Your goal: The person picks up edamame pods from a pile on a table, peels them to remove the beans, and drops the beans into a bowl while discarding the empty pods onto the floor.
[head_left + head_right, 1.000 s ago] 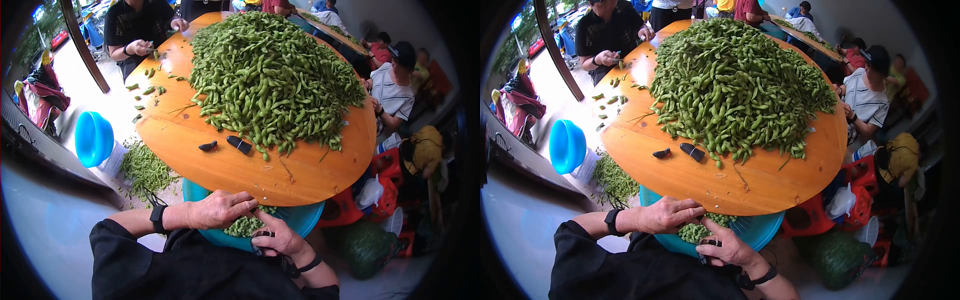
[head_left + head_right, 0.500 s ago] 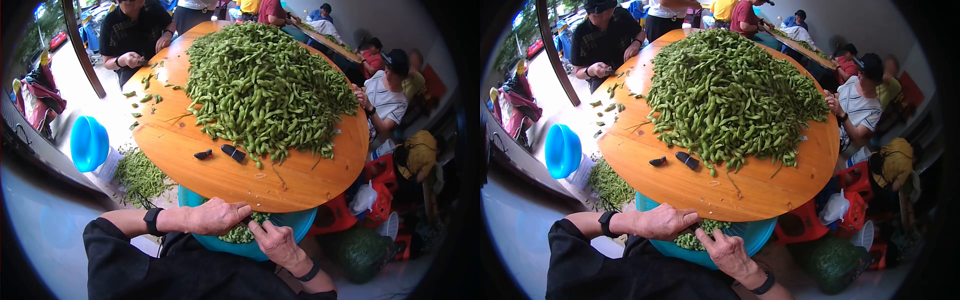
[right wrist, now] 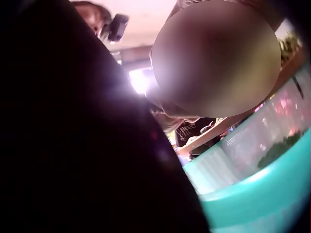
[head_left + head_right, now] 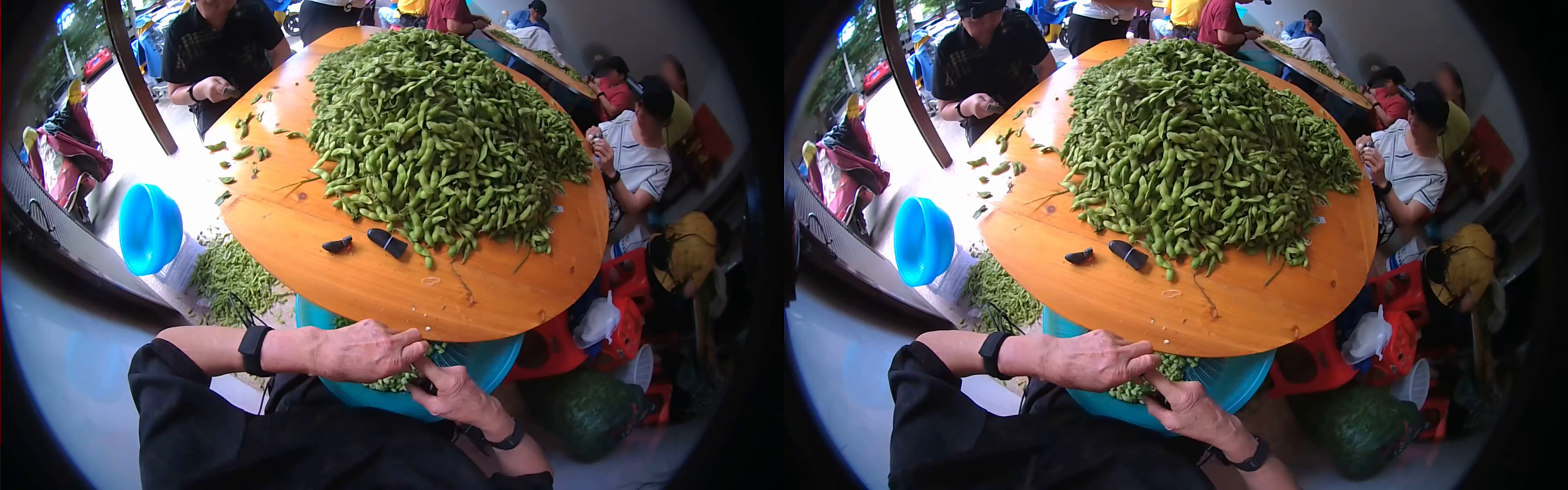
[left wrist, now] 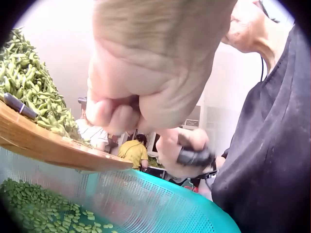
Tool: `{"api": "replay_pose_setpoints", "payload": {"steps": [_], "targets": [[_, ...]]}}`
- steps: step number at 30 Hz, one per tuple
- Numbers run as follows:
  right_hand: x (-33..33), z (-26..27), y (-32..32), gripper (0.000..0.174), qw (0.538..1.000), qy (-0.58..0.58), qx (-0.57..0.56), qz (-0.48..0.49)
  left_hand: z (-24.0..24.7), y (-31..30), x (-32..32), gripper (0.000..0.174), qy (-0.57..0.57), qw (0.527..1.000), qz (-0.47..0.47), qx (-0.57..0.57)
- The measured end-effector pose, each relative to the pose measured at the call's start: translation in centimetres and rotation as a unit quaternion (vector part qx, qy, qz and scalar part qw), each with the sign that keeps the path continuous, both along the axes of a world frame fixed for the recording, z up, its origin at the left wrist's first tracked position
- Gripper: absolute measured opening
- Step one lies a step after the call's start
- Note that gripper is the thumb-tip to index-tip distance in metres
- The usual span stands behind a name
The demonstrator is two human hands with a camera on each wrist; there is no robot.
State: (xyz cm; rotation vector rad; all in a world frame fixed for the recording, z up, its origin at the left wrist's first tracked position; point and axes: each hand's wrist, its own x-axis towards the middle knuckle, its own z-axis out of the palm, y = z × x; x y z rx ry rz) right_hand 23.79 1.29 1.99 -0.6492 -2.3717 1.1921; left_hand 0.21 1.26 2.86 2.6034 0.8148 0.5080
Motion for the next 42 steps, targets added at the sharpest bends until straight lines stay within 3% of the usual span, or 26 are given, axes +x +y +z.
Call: {"api": "replay_pose_setpoints", "payload": {"steps": [2, 5, 7, 8, 9, 12, 13, 15, 16, 18, 19, 22, 24, 26, 27, 29, 30, 31, 32, 33, 35, 36, 37, 39, 40, 42], "targets": [[0.5, 0.7, 0.6, 0.059, 0.997, -0.037, 0.056, 0.027, 0.0, -0.1, -1.0, 0.055, -0.044, 0.995, -0.030, -0.082], [0.5, 3.5, 0.9, 0.044, 0.993, -0.059, 0.098, 0.017, 1.7, 1.0, -2.9, 0.037, -0.100, 0.984, 0.057, -0.136], [0.7, 2.8, 1.1, 0.044, 0.985, -0.068, 0.160, 0.022, 1.8, 1.3, -3.8, 0.022, -0.225, 0.915, 0.154, -0.297], [0.7, 2.6, 1.1, 0.045, 0.971, -0.078, 0.223, 0.031, 1.8, 1.5, -3.9, 0.019, -0.288, 0.842, 0.170, -0.422], [0.7, 2.5, 1.0, 0.045, 0.972, -0.079, 0.221, 0.031, 1.6, 1.4, -3.9, 0.019, -0.288, 0.841, 0.171, -0.424], [0.4, 2.7, 0.8, 0.044, 0.979, -0.113, 0.168, 0.012, 1.0, 1.2, -3.3, 0.025, -0.277, 0.766, 0.125, -0.566], [0.3, 2.7, 0.7, 0.044, 0.977, -0.123, 0.172, 0.005, 0.3, 1.3, -3.1, 0.035, -0.244, 0.793, 0.095, -0.550], [0.3, 2.6, 0.7, 0.044, 0.976, -0.134, 0.174, -0.002, 0.5, 1.1, -2.3, 0.040, -0.207, 0.904, 0.088, -0.365], [0.4, 2.6, 0.8, 0.043, 0.968, -0.153, 0.200, 0.005, 0.7, 0.9, -1.9, 0.040, -0.208, 0.903, 0.088, -0.366], [0.4, 2.6, 0.7, 0.043, 0.959, -0.172, 0.224, 0.013, 0.8, 0.6, -1.1, 0.039, -0.064, 0.965, 0.105, -0.233], [0.4, 2.7, 0.6, 0.043, 0.945, -0.197, 0.261, 0.014, 0.6, 0.5, -0.6, 0.039, -0.065, 0.964, 0.106, -0.235], [0.2, 2.6, 0.3, 0.045, 0.926, -0.220, 0.307, 0.016, 0.0, 0.6, 0.5, 0.019, 0.052, 0.988, 0.114, 0.091], [0.0, 1.9, -0.1, 0.047, 0.922, -0.220, 0.317, 0.013, -0.1, 0.8, 0.6, 0.019, 0.027, 0.986, 0.107, 0.125], [-0.4, 0.6, -0.5, 0.064, 0.985, -0.053, 0.161, -0.015, 0.4, 1.2, 1.0, 0.023, 0.001, 0.983, 0.098, 0.158], [-0.7, 0.7, -0.6, 0.064, 0.985, -0.053, 0.161, -0.016, 0.6, 1.4, 1.2, 0.025, 0.014, 0.970, 0.111, 0.214], [-1.2, 1.2, -0.8, 0.083, 0.999, 0.025, -0.040, -0.003, 0.6, 1.9, 1.5, 0.026, 0.027, 0.955, 0.123, 0.271], [-1.1, 1.7, -0.8, 0.083, 0.999, 0.026, -0.041, -0.002, 0.3, 2.2, 1.6, 0.024, 0.018, 0.946, 0.129, 0.298], [-0.8, 2.3, -0.9, 0.085, 0.948, 0.038, -0.316, -0.012, 0.0, 2.3, 1.7, 0.022, 0.009, 0.936, 0.136, 0.325], [-0.7, 2.6, -0.9, 0.086, 0.822, 0.049, -0.567, -0.021, -0.2, 2.3, 1.6, 0.022, 0.009, 0.936, 0.135, 0.324], [-0.9, 2.6, -0.8, 0.086, 0.822, 0.050, -0.567, -0.021, -0.3, 2.3, 1.6, 0.021, 0.006, 0.943, 0.133, 0.304], [-1.2, 2.3, -0.6, 0.079, 0.907, -0.029, -0.420, -0.012, -0.6, 2.2, 1.4, 0.020, 0.002, 0.949, 0.131, 0.285], [-1.0, 0.1, 0.1, 0.070, 0.997, -0.024, -0.075, 0.008, -0.8, 1.9, 1.2, 0.018, 0.008, 0.975, 0.118, 0.186], [-0.6, 0.2, 0.4, 0.070, 0.997, -0.025, -0.076, 0.008, -0.6, 1.7, 1.2, 0.015, 0.012, 0.991, 0.103, 0.085], [0.0, 0.7, 1.2, 0.062, 0.970, -0.152, 0.180, 0.055, 0.4, 1.7, 1.1, 0.012, 0.046, 0.994, 0.100, 0.021], [-0.1, 2.3, 1.2, 0.059, 0.922, -0.252, 0.289, 0.061, 0.8, 1.7, 1.0, 0.010, 0.082, 0.991, 0.093, -0.043], [-0.5, 4.0, 1.3, 0.057, 0.893, -0.280, 0.348, 0.061, 1.0, 1.9, 1.0, 0.010, 0.092, 0.990, 0.083, -0.074]]}}
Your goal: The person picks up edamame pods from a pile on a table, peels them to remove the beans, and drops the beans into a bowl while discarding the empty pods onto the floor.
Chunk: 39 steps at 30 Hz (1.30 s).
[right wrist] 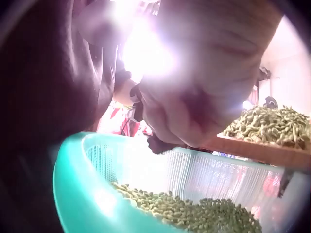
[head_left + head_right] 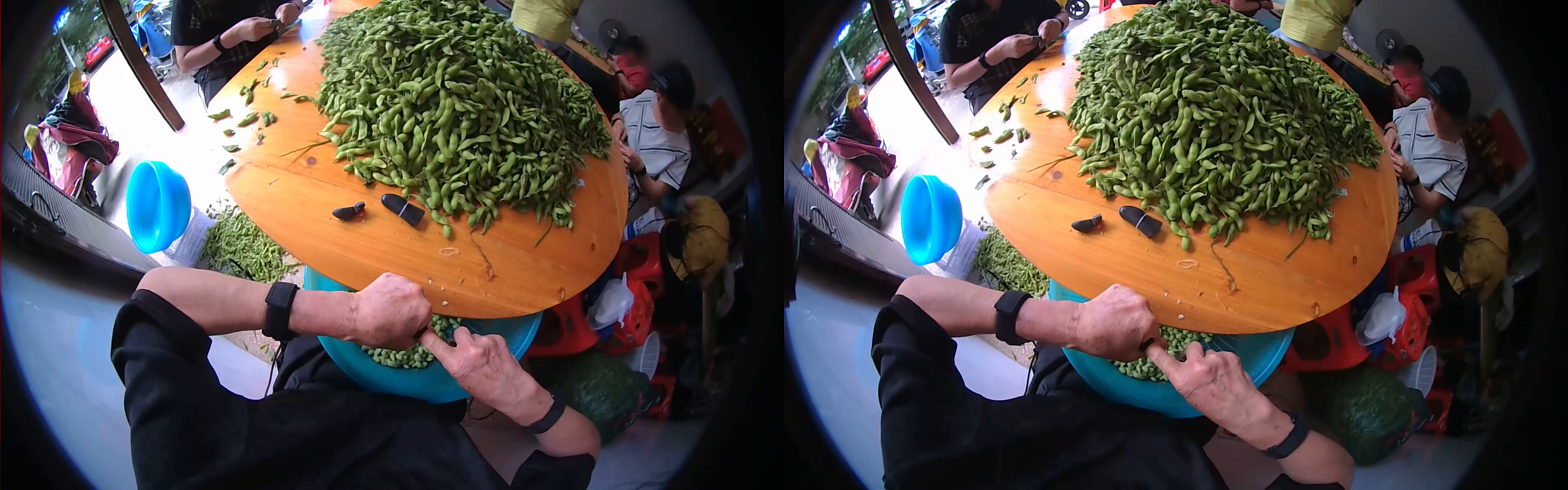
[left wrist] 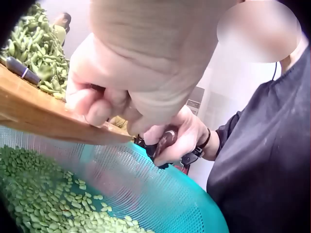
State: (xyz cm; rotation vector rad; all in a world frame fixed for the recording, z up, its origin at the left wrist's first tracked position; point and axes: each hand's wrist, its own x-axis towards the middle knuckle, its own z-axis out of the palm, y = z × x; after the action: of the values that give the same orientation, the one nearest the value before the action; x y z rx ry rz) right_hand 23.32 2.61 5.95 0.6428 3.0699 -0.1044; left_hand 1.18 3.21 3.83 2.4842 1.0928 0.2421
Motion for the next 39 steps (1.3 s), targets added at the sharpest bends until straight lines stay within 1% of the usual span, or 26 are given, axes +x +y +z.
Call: {"api": "replay_pose_setpoints", "payload": {"steps": [2, 6, 7, 8, 9, 10, 11, 12, 13, 14, 15, 16, 17, 18, 19, 20, 21, 25, 27, 28, 30, 31, 33, 35, 38, 39], "targets": [[-0.3, 1.4, 0.1, 0.053, 0.991, -0.047, 0.122, 0.017, 0.2, 0.2, 0.0, 0.011, 0.007, 0.999, -0.009, -0.031], [-0.2, 0.5, 0.4, 0.057, 0.998, -0.015, 0.060, 0.014, 1.4, 0.4, 0.3, 0.012, 0.013, 1.000, 0.005, -0.015], [-0.2, 0.1, 0.3, 0.060, 0.988, 0.053, -0.146, -0.024, 1.6, 0.4, 0.4, 0.013, 0.029, 0.999, 0.004, 0.016], [-0.3, -0.1, 0.2, 0.065, 0.929, 0.118, -0.345, -0.061, 1.5, 0.4, 0.4, 0.013, 0.030, 0.999, 0.006, 0.017], [-0.7, 0.6, 0.1, 0.065, 0.930, 0.119, -0.343, -0.059, 1.1, 0.3, 0.4, 0.012, -0.014, 0.993, 0.016, 0.112], [-1.1, 1.9, -0.1, 0.073, 0.819, 0.130, -0.543, -0.133, 0.8, 0.3, 0.4, 0.011, -0.058, 0.976, 0.026, 0.206], [-1.4, 2.6, -0.2, 0.083, 0.661, 0.131, -0.711, -0.199, 0.6, 0.4, 0.5, 0.011, -0.058, 0.976, 0.029, 0.207], [-1.3, 2.5, -0.2, 0.090, 0.602, 0.152, -0.760, -0.193, 0.5, 0.5, 0.7, 0.011, -0.058, 0.972, 0.033, 0.226], [-1.4, 2.4, -0.2, 0.090, 0.603, 0.151, -0.760, -0.190, 0.5, 0.6, 0.7, 0.010, -0.057, 0.967, 0.036, 0.245], [-1.4, 2.1, -0.2, 0.082, 0.655, 0.140, -0.719, -0.188, 0.4, 0.5, 0.6, 0.010, -0.055, 0.967, 0.038, 0.247], [-1.4, 1.7, -0.2, 0.075, 0.702, 0.128, -0.675, -0.186, 0.1, 0.3, 0.7, 0.009, -0.037, 0.983, 0.036, 0.176], [-0.9, 0.4, 0.1, 0.075, 0.702, 0.127, -0.675, -0.185, -0.1, 0.1, 0.8, 0.008, -0.020, 0.994, 0.034, 0.104], [-0.1, -1.4, 0.8, 0.065, 0.876, 0.133, -0.458, -0.073, -0.2, -0.1, 0.9, 0.008, -0.020, 0.994, 0.036, 0.105], [-0.4, -1.5, 1.3, 0.056, 0.970, 0.128, -0.200, 0.048, -0.1, -0.4, 0.9, 0.008, 0.003, 0.998, 0.021, 0.057], [-0.3, -1.1, 1.1, 0.056, 0.970, 0.128, -0.200, 0.049, 0.0, -0.5, 0.9, 0.009, 0.027, 1.000, 0.005, 0.008], [-0.1, -0.4, 0.7, 0.052, 0.995, 0.037, -0.081, 0.048, 0.1, -0.5, 1.1, 0.011, 0.048, 0.999, 0.007, -0.017], [-0.3, 0.4, 0.4, 0.047, 0.997, -0.055, 0.039, 0.046, 0.4, -0.5, 1.0, 0.011, 0.049, 0.999, 0.007, -0.017], [-0.7, 0.6, -0.1, 0.048, 0.998, -0.058, 0.027, 0.017, 1.2, -0.2, 0.8, 0.015, 0.060, 0.996, -0.029, -0.064], [-0.6, 0.1, 0.5, 0.046, 0.982, 0.071, -0.176, 0.007, 1.6, 0.0, 0.3, 0.019, 0.063, 0.994, -0.025, -0.083], [-0.5, 0.1, 0.5, 0.046, 0.982, 0.071, -0.176, 0.008, 1.8, 0.0, -0.4, 0.026, 0.045, 0.997, -0.018, -0.063], [-0.3, 0.2, 0.4, 0.043, 0.930, 0.127, -0.341, -0.043, 3.2, 0.3, -2.3, 0.043, 0.045, 0.997, 0.019, -0.054], [-0.2, 0.5, 0.4, 0.043, 0.931, 0.128, -0.339, -0.044, 4.1, 0.5, -3.5, 0.052, 0.063, 0.995, 0.048, -0.066], [0.0, 1.3, 0.1, 0.039, 0.866, 0.175, -0.444, -0.152, 3.1, 0.6, -6.0, 0.048, -0.025, 0.985, 0.170, 0.008], [-0.2, 1.0, -0.3, 0.030, 0.847, 0.213, -0.454, -0.175, 1.3, 1.6, -8.3, 0.040, -0.088, 0.947, 0.265, 0.158], [0.1, -1.5, -1.3, 0.015, 0.733, 0.260, -0.568, -0.269, 0.2, 2.7, -10.0, 0.034, -0.035, 0.922, 0.348, 0.164], [0.0, -1.7, -1.6, 0.015, 0.734, 0.260, -0.566, -0.270, -0.9, 3.2, -10.4, 0.032, -0.045, 0.929, 0.334, 0.154]]}}
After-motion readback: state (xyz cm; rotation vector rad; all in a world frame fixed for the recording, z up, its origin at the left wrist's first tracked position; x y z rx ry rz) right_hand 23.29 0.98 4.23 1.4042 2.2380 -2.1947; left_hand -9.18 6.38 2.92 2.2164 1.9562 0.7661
